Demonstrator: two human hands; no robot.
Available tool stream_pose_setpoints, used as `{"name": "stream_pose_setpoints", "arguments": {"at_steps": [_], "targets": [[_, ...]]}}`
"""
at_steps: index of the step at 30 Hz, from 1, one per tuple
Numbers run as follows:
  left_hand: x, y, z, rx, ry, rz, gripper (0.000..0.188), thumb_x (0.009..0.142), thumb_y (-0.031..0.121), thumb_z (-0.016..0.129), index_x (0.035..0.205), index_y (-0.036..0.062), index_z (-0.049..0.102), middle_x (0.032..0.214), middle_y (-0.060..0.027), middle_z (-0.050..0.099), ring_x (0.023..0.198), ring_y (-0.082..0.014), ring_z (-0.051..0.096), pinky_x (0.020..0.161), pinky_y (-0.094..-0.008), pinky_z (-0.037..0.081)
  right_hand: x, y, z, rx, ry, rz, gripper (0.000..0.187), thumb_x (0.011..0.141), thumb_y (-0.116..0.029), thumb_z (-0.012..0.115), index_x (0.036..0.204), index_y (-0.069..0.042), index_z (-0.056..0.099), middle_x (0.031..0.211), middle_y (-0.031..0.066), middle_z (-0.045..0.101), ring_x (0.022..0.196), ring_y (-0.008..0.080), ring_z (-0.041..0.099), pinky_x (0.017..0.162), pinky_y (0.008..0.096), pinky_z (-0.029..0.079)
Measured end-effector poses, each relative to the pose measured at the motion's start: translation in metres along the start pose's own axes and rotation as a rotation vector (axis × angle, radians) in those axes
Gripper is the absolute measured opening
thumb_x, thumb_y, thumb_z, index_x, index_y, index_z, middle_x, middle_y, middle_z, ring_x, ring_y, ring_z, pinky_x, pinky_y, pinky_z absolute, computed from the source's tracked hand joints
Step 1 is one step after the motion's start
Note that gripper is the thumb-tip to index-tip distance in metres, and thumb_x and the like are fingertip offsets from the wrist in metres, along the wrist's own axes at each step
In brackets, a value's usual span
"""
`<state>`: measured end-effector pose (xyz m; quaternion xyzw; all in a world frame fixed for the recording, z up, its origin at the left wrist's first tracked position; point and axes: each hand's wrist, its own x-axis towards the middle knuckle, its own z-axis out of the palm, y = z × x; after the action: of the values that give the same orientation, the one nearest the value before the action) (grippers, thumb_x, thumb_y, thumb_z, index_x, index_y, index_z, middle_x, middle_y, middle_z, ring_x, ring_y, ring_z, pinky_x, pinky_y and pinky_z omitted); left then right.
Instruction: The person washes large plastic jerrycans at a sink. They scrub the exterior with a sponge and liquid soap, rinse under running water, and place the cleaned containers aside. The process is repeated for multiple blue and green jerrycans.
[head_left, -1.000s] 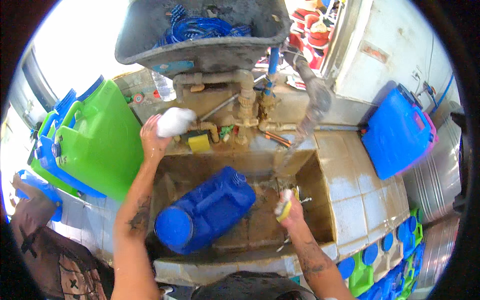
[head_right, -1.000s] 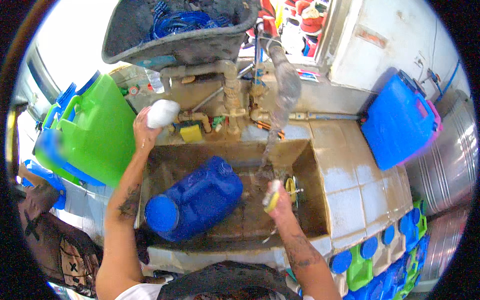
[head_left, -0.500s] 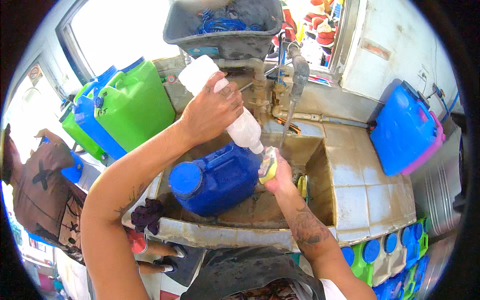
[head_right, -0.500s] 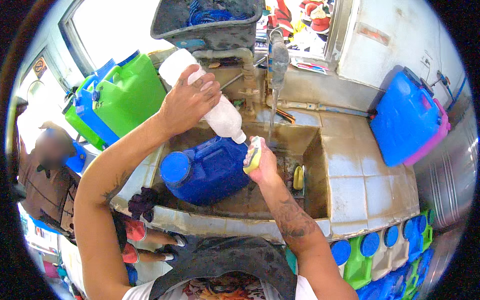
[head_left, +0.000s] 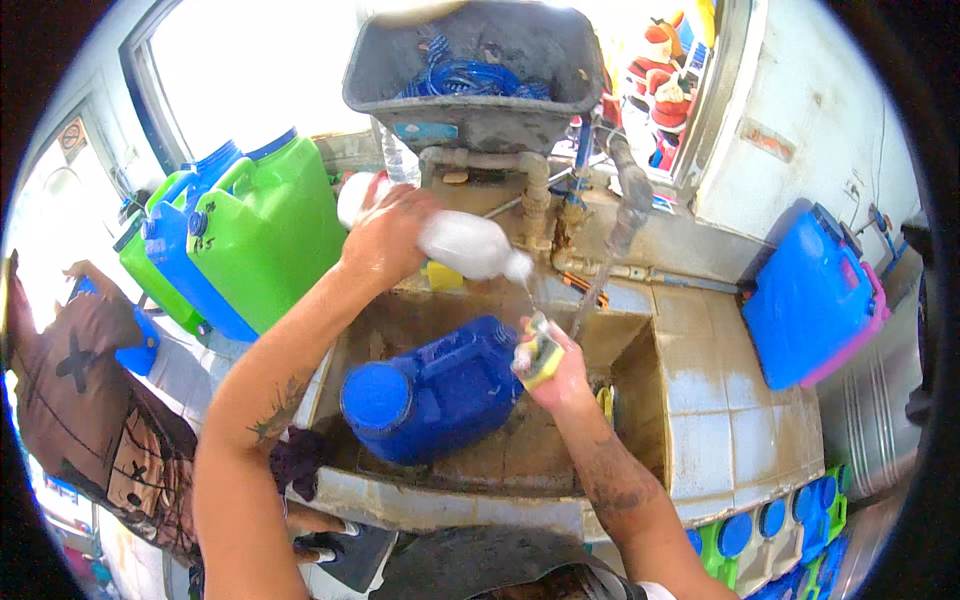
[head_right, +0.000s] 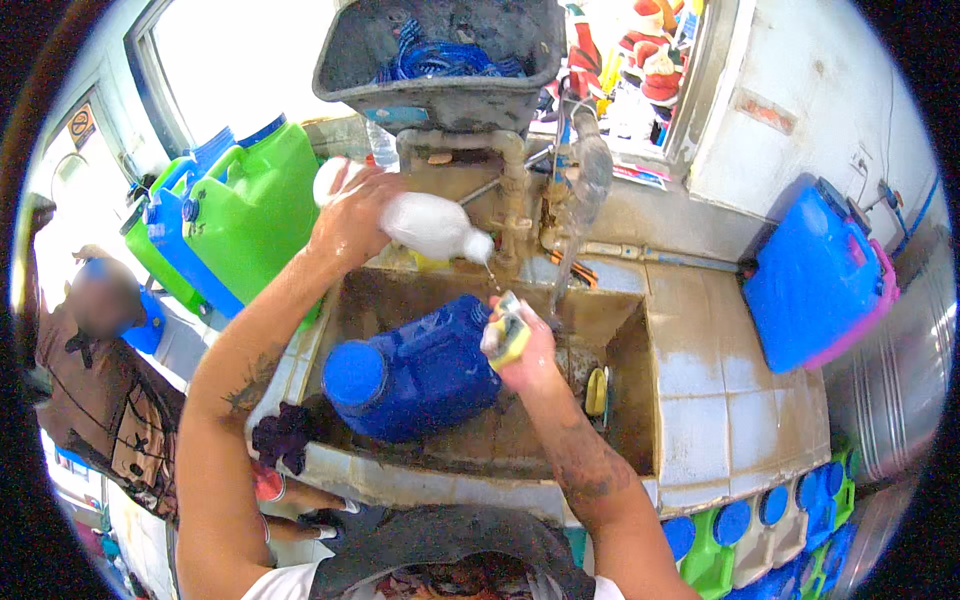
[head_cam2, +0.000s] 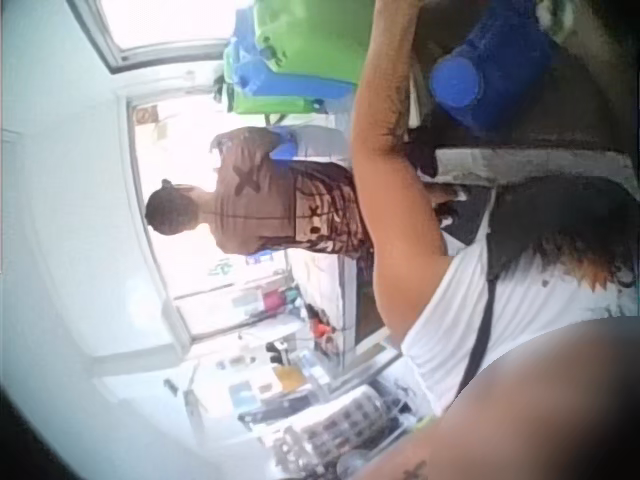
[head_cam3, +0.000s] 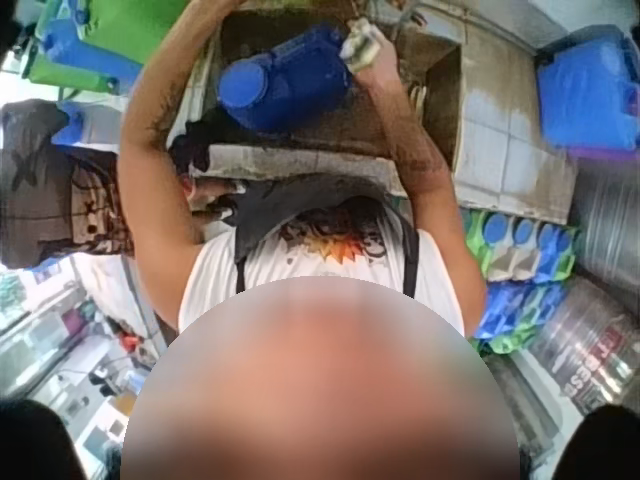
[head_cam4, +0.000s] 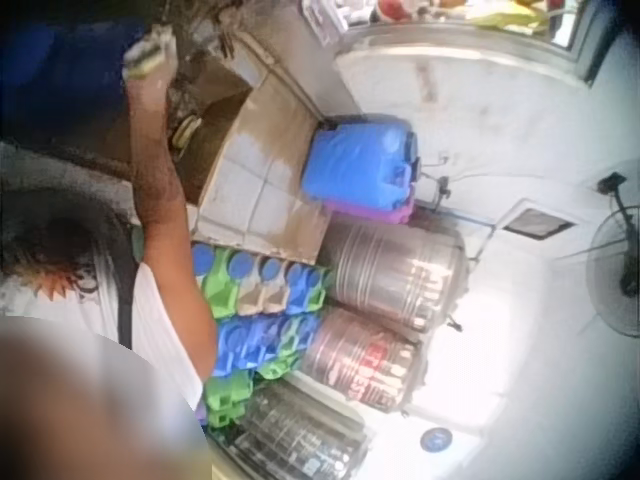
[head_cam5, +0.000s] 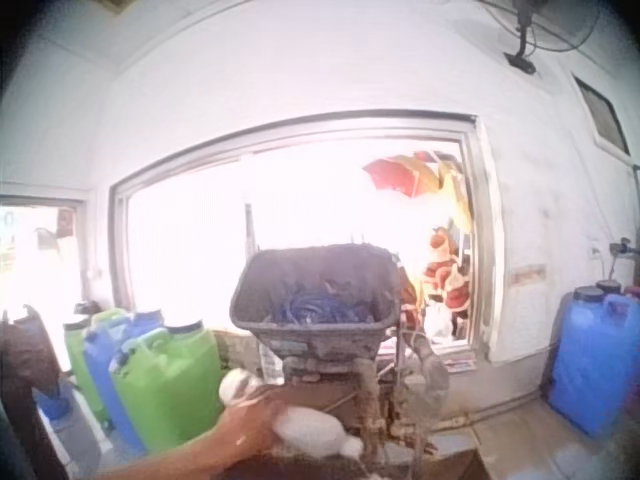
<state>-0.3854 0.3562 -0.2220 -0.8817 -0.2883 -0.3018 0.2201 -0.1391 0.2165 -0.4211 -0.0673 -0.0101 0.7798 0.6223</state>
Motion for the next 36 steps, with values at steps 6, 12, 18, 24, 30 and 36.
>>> {"name": "stream_pose_setpoints", "arguments": {"at_steps": [6, 12, 18, 24, 30, 36], "targets": [[-0.071, -0.121, 0.147, -0.629, 0.237, -0.951, 0.063, 0.063, 0.025, 0.09, 0.114, -0.0002, 0.063, 0.113, -0.0198, 0.069, 0.104, -0.0368, 0.067, 0.093, -0.0459, 0.05, -0.064, 0.009, -0.011, -0.068, 0.3, -0.127, 0.052, 0.088, -0.028, 0.044, 0.129, 0.001, 0.058, 0.126, 0.0251, 0.063, 0.115, 0.0426, 0.061, 0.094, 0.0588, 0.051], [-0.088, -0.149, 0.266, -0.503, 0.364, -1.134, 0.076, 0.064, 0.03, 0.091, 0.123, -0.003, 0.055, 0.115, -0.0243, 0.068, 0.105, -0.0418, 0.066, 0.094, -0.0458, 0.05, -0.107, 0.026, -0.006, -0.455, 0.475, -0.427, 0.046, 0.087, -0.023, 0.053, 0.125, 0.002, 0.06, 0.117, 0.0179, 0.066, 0.105, 0.0312, 0.066, 0.089, 0.0485, 0.055], [-0.098, -0.05, 0.155, -1.095, -0.069, -0.866, 0.061, 0.083, 0.031, 0.078, 0.13, -0.0029, 0.059, 0.118, -0.0246, 0.067, 0.111, -0.0354, 0.065, 0.096, -0.0457, 0.05, -0.077, 0.061, 0.002, -2.011, 0.05, -0.951, 0.028, 0.082, -0.002, 0.07, 0.109, 0.004, 0.067, 0.109, 0.0149, 0.069, 0.099, 0.0319, 0.068, 0.093, 0.0414, 0.054], [-0.143, 0.077, 0.082, -0.671, -0.484, -0.348, 0.041, 0.09, 0.034, 0.069, 0.117, 0.0036, 0.07, 0.104, -0.0213, 0.066, 0.104, -0.0381, 0.063, 0.096, -0.0474, 0.049, -0.013, 0.101, -0.007, -2.557, -0.497, -0.572, 0.072, 0.074, -0.04, 0.082, 0.128, 0.002, 0.061, 0.128, 0.0228, 0.061, 0.126, 0.0439, 0.053, 0.111, 0.0545, 0.037], [-0.144, 0.077, 0.088, -0.495, -0.396, -0.333, 0.039, 0.087, 0.037, 0.07, 0.114, 0.009, 0.074, 0.106, -0.017, 0.064, 0.105, -0.0369, 0.062, 0.091, -0.0467, 0.048, 0.058, 0.087, 0.038, -2.427, -0.652, 0.355, 0.118, 0.056, -0.062, 0.084, 0.147, 0.003, 0.043, 0.156, 0.03, 0.032, 0.138, 0.0472, 0.038, 0.112, 0.0492, 0.037], [-0.156, 0.092, 0.086, -0.541, -0.338, -0.333, 0.04, 0.085, 0.035, 0.072, 0.115, 0.0084, 0.074, 0.102, -0.0172, 0.065, 0.102, -0.037, 0.062, 0.088, -0.0459, 0.05, 0.031, 0.084, -0.015, -2.53, -0.58, 0.198, 0.113, 0.06, -0.056, 0.084, 0.144, 0.007, 0.043, 0.155, 0.0293, 0.035, 0.141, 0.0437, 0.036, 0.116, 0.0489, 0.031]]}}
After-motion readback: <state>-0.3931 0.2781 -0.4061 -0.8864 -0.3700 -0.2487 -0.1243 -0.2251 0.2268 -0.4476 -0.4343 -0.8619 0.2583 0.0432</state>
